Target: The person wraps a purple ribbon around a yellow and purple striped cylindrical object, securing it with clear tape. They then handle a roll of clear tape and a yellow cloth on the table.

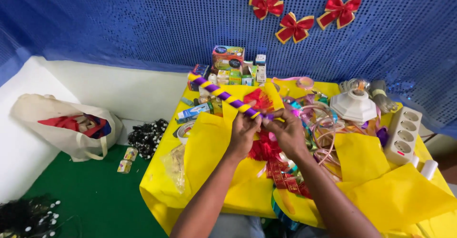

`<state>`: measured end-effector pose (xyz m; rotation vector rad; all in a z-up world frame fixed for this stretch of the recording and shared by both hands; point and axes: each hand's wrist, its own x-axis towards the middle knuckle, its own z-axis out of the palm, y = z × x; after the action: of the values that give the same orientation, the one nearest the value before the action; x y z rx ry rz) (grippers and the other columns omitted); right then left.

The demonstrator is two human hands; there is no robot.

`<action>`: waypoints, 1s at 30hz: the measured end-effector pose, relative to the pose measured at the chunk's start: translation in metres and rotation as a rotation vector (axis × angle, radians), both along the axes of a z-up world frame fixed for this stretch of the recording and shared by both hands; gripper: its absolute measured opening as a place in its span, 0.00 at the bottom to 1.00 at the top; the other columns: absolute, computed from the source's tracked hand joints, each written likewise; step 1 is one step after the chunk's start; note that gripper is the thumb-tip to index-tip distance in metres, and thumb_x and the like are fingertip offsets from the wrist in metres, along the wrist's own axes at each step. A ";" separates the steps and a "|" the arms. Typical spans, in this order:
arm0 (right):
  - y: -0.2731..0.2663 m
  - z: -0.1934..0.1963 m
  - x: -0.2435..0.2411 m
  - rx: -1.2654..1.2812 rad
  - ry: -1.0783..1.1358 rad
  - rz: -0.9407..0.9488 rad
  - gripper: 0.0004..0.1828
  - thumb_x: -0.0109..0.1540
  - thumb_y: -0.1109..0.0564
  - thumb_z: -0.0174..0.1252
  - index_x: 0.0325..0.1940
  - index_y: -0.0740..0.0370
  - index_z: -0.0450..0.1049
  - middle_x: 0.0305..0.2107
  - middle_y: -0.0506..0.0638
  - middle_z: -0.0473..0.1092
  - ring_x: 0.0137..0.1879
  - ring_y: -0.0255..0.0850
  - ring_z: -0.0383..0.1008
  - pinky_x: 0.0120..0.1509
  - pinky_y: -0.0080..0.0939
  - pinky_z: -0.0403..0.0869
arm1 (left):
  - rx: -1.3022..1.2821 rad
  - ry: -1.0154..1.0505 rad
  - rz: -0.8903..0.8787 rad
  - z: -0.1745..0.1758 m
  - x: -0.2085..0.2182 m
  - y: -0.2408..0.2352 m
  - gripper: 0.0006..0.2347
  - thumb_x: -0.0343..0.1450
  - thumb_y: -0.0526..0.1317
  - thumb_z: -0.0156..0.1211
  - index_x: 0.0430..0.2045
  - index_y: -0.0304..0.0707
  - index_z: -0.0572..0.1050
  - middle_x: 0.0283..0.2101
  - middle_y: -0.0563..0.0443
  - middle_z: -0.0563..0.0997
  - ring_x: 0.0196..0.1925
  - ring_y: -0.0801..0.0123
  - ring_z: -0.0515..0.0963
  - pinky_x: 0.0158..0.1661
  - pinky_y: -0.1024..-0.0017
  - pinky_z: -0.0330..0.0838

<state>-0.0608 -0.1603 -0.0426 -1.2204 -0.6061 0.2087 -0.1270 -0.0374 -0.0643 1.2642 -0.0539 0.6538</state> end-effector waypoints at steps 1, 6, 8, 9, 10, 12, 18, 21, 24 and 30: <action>-0.001 0.005 -0.008 0.003 -0.006 0.001 0.09 0.59 0.70 0.67 0.43 0.73 0.77 0.35 0.57 0.74 0.38 0.41 0.81 0.46 0.43 0.84 | 0.003 -0.006 0.001 -0.010 -0.002 0.004 0.24 0.75 0.41 0.59 0.64 0.30 0.61 0.50 0.39 0.76 0.49 0.68 0.77 0.42 0.77 0.72; 0.002 -0.007 -0.001 -0.355 -0.280 -0.053 0.09 0.58 0.60 0.71 0.41 0.62 0.83 0.26 0.56 0.76 0.34 0.36 0.77 0.40 0.39 0.77 | 0.046 -0.003 0.017 -0.024 -0.013 0.018 0.26 0.75 0.40 0.60 0.65 0.26 0.58 0.42 0.45 0.76 0.46 0.66 0.80 0.53 0.69 0.76; 0.001 -0.003 -0.006 -0.345 -0.308 -0.028 0.10 0.61 0.58 0.69 0.44 0.63 0.83 0.29 0.57 0.78 0.38 0.41 0.80 0.44 0.43 0.79 | 0.080 0.022 0.032 -0.008 -0.024 0.018 0.25 0.75 0.42 0.59 0.63 0.28 0.59 0.42 0.43 0.76 0.46 0.64 0.81 0.52 0.66 0.76; -0.004 -0.002 -0.007 -0.349 -0.333 -0.011 0.11 0.63 0.56 0.66 0.47 0.63 0.84 0.33 0.59 0.80 0.42 0.46 0.84 0.48 0.46 0.81 | 0.102 0.049 0.036 -0.002 -0.028 0.014 0.23 0.75 0.44 0.59 0.61 0.30 0.61 0.43 0.40 0.77 0.46 0.62 0.81 0.52 0.63 0.76; -0.004 -0.011 -0.002 -0.352 -0.331 -0.017 0.11 0.63 0.56 0.66 0.47 0.63 0.84 0.33 0.59 0.80 0.42 0.46 0.84 0.48 0.46 0.81 | 0.100 0.049 0.030 -0.012 -0.023 0.020 0.23 0.75 0.44 0.59 0.61 0.30 0.61 0.43 0.40 0.77 0.46 0.62 0.81 0.52 0.63 0.76; -0.001 -0.028 0.007 -0.475 -0.499 -0.194 0.11 0.66 0.55 0.62 0.49 0.59 0.83 0.38 0.55 0.80 0.46 0.49 0.83 0.48 0.47 0.81 | 0.190 0.068 0.111 -0.032 -0.015 0.033 0.19 0.77 0.40 0.55 0.59 0.30 0.61 0.43 0.42 0.76 0.46 0.62 0.81 0.53 0.63 0.75; 0.003 -0.068 0.034 -0.581 -0.822 -0.240 0.09 0.66 0.60 0.56 0.45 0.56 0.82 0.35 0.52 0.80 0.44 0.50 0.82 0.49 0.45 0.80 | 0.161 0.126 0.111 -0.035 -0.016 0.034 0.19 0.78 0.40 0.53 0.59 0.28 0.58 0.44 0.39 0.75 0.51 0.58 0.79 0.59 0.57 0.70; 0.011 -0.086 0.043 -0.632 -0.873 -0.234 0.08 0.65 0.59 0.57 0.45 0.54 0.81 0.36 0.50 0.79 0.46 0.50 0.82 0.49 0.47 0.80 | 0.172 0.165 0.133 -0.027 -0.021 0.031 0.18 0.78 0.38 0.51 0.59 0.28 0.57 0.44 0.37 0.75 0.50 0.56 0.79 0.58 0.56 0.70; 0.012 -0.088 0.045 -0.640 -0.864 -0.224 0.09 0.63 0.58 0.59 0.47 0.55 0.80 0.37 0.52 0.79 0.47 0.50 0.82 0.50 0.47 0.81 | 0.181 0.164 0.155 -0.017 -0.028 0.026 0.22 0.78 0.40 0.50 0.63 0.26 0.52 0.44 0.37 0.74 0.52 0.56 0.78 0.60 0.54 0.69; 0.015 -0.091 0.041 -0.694 -0.861 -0.248 0.12 0.61 0.55 0.62 0.49 0.53 0.80 0.36 0.52 0.79 0.45 0.53 0.82 0.48 0.51 0.81 | 0.137 0.156 0.177 -0.018 -0.028 0.026 0.28 0.78 0.36 0.50 0.70 0.25 0.45 0.46 0.30 0.73 0.52 0.50 0.77 0.59 0.50 0.68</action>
<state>-0.0198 -0.1452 -0.1332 -2.0615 -1.1656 -0.3781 -0.1546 -0.0117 -0.0818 1.4597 0.1460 0.7104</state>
